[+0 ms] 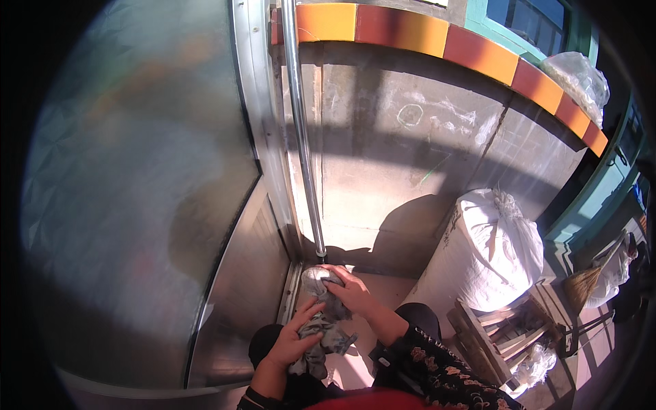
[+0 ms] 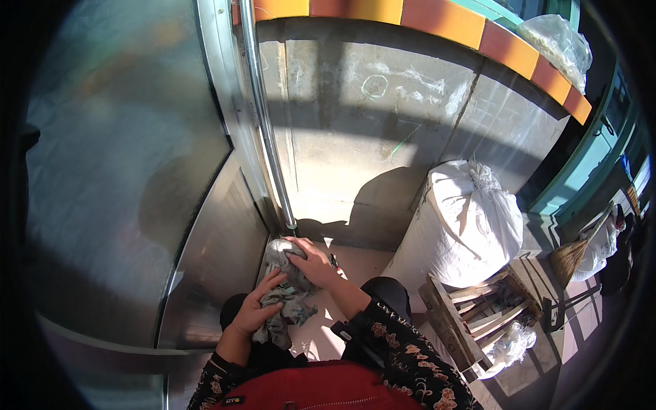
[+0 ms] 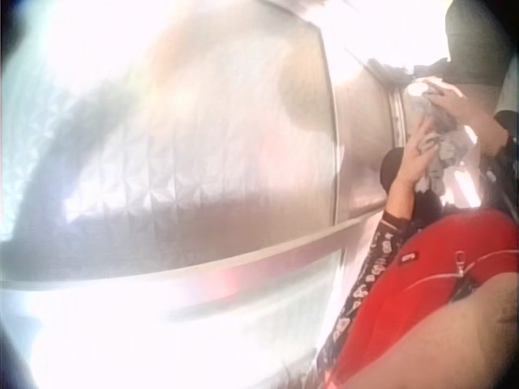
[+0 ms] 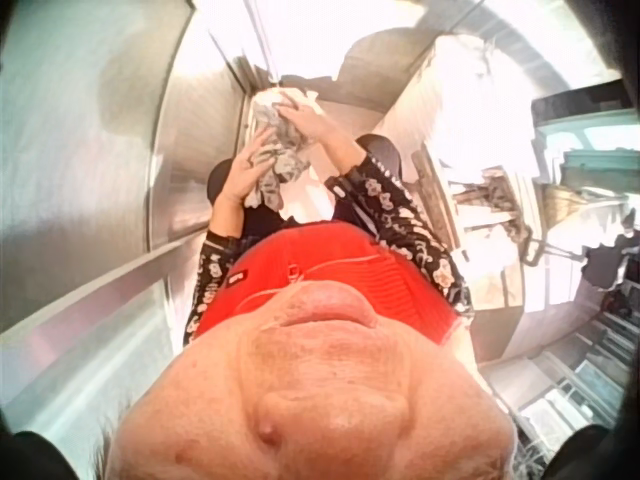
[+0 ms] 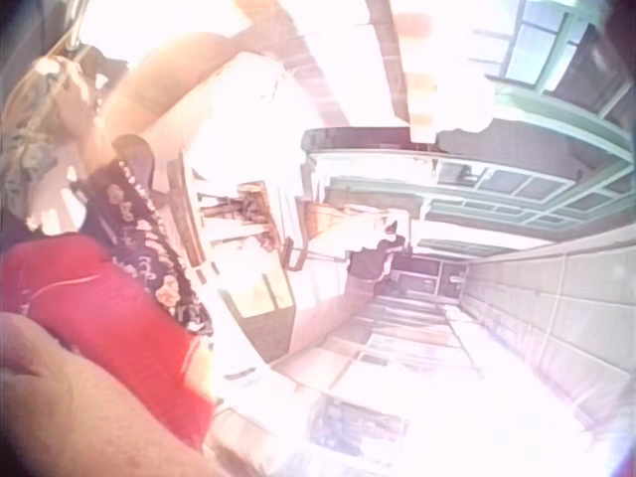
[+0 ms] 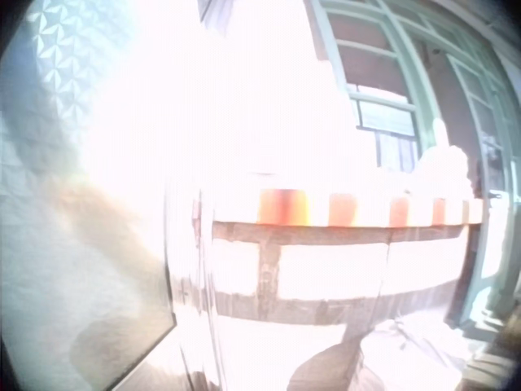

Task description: The person wipes a glass door and adjacent metal frame with a cloth, moving methodically across the surface. The person then walks outside and briefly touches a small dog with the cloth before returning to the door.

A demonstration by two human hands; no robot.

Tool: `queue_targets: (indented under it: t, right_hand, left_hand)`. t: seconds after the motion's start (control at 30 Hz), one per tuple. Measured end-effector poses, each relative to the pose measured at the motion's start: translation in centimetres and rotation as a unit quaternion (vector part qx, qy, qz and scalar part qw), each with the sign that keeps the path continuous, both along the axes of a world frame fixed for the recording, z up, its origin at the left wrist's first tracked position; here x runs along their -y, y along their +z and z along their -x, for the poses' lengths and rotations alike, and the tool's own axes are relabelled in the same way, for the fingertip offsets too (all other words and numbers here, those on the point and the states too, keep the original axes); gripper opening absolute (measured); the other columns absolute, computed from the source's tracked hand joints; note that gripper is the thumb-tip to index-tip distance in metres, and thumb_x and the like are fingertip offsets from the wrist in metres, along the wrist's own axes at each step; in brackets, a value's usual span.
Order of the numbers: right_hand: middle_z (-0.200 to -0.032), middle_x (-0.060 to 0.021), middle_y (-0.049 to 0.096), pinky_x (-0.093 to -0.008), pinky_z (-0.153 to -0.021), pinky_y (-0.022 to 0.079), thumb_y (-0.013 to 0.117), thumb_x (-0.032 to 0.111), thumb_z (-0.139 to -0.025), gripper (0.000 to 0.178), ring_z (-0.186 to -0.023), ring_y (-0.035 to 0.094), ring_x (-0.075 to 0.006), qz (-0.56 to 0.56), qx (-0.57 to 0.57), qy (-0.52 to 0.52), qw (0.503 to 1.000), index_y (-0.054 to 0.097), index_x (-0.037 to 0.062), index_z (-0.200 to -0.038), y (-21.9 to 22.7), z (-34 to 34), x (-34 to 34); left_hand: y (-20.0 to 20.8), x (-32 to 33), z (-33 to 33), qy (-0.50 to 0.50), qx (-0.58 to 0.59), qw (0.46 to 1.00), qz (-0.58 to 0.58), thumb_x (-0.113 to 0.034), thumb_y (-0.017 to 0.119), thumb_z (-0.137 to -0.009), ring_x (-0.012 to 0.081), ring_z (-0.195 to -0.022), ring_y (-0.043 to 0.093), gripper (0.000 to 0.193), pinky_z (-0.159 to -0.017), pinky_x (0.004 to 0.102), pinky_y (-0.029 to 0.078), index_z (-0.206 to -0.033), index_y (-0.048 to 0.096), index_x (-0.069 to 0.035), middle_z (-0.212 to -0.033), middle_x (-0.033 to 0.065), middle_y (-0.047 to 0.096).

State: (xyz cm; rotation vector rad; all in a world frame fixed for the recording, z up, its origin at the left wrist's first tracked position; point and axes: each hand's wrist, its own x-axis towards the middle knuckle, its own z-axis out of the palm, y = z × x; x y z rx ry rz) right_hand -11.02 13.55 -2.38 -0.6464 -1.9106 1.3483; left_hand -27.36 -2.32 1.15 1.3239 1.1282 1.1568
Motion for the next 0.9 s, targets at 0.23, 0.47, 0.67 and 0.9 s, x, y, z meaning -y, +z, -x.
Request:
queue_targets:
  t: [0.23,0.47,0.67,0.9]
  right_hand:
    - [-0.127,-0.0134,0.058,-0.0331,-0.101,0.042,0.06,0.022,-0.097,0.048,-0.117,0.056,-0.0212,0.1,-0.063,0.072,0.99,0.049,0.0053,-0.14,0.1,0.6,1.4]
    - [-0.111,-0.009,0.064,-0.0285,-0.092,0.046,0.07,0.012,-0.091,0.039,-0.102,0.06,-0.0162,0.021,-0.079,-0.015,0.997,0.062,0.0026,-0.127,5.5,-0.9,-1.5]
    - [-0.101,-0.0066,0.065,-0.0296,-0.087,0.049,0.073,0.002,-0.083,0.035,-0.093,0.062,-0.0188,-0.336,-0.141,-0.42,0.831,0.068,0.0063,-0.118,17.8,-6.5,-14.6]
    - [-0.103,-0.0064,0.064,-0.0358,-0.078,0.053,0.071,0.004,-0.077,0.035,-0.088,0.066,-0.0273,-0.444,-0.081,-0.533,0.716,0.069,0.0146,-0.11,24.6,-4.8,-25.5]
  left_hand:
    - [-0.8,-0.7,0.4,0.016,0.03,0.999,0.011,-0.002,0.068,-0.079,0.0257,-0.146,0.03,0.068,-0.117,0.0357,0.024,-0.144,0.049,-0.005,-0.156,0.0153,0.034]
    - [-0.6,-1.4,0.8,0.001,0.067,0.998,-0.003,-0.006,0.068,-0.079,0.0281,-0.143,0.035,0.058,-0.116,0.0382,0.026,-0.136,0.055,-0.001,-0.152,0.0178,0.041]
    - [-0.4,-2.4,1.6,-0.015,0.095,0.995,0.013,-0.007,0.064,-0.082,0.0271,-0.136,0.045,0.051,-0.114,0.0389,0.032,-0.132,0.056,0.001,-0.141,0.0173,0.052]
    - [-0.9,-3.9,1.8,0.01,0.142,0.989,0.045,-0.005,0.062,-0.084,0.0233,-0.129,0.051,0.049,-0.111,0.037,0.036,-0.132,0.054,0.002,-0.138,0.0147,0.055]
